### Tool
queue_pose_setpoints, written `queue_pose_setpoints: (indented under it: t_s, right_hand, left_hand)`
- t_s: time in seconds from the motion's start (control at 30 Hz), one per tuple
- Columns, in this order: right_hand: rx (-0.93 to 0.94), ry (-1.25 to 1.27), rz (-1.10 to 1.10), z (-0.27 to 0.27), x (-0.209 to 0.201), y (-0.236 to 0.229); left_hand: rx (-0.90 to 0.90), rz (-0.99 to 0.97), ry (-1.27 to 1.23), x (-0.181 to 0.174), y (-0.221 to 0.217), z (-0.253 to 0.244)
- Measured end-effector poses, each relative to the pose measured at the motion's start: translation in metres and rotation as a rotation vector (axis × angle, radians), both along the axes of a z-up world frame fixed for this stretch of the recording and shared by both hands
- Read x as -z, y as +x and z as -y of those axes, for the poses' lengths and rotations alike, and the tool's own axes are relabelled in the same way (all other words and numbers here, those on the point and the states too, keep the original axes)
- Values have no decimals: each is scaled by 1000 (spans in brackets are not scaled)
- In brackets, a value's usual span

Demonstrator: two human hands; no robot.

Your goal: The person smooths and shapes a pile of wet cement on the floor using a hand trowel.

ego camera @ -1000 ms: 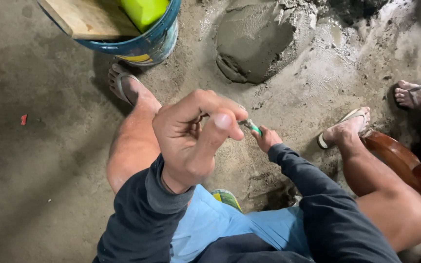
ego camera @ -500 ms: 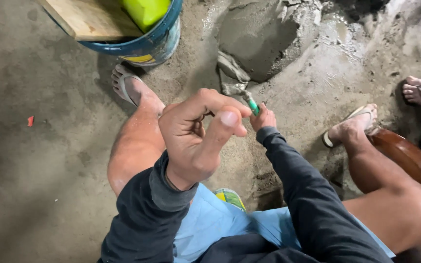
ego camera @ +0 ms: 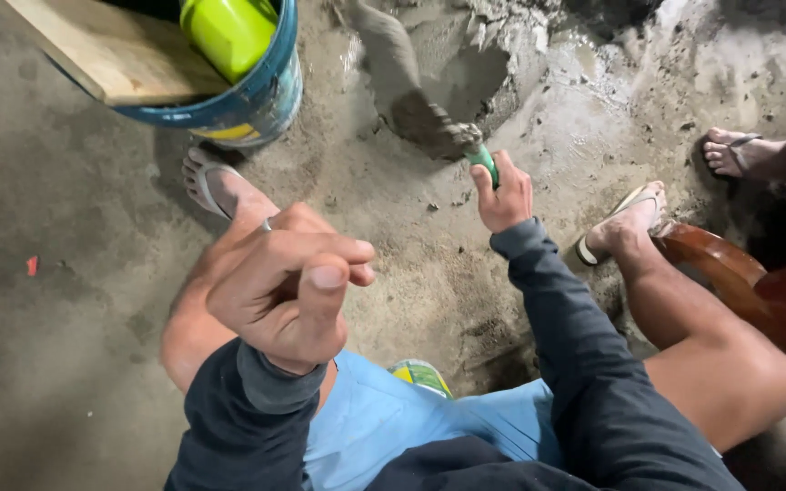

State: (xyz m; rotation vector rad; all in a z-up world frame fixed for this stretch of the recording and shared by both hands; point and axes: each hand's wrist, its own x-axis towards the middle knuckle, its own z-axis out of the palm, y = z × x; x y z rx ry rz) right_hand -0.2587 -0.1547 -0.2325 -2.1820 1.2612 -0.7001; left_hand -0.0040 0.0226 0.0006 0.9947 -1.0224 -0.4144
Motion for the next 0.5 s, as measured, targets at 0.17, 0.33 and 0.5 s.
queue_pose_setpoints:
  t_s: [0.17,0.33,0.5]
  right_hand:
    - [292,460,-32,77,105,-53]
    - [460,207,-59,33,121,-85]
    - [351,159,-313,-5,121,-80]
  left_hand:
    - [8,49,56,-1,2,0]
    - [24,28,51,-3,4,1]
    - [37,1,58,-2,3,4]
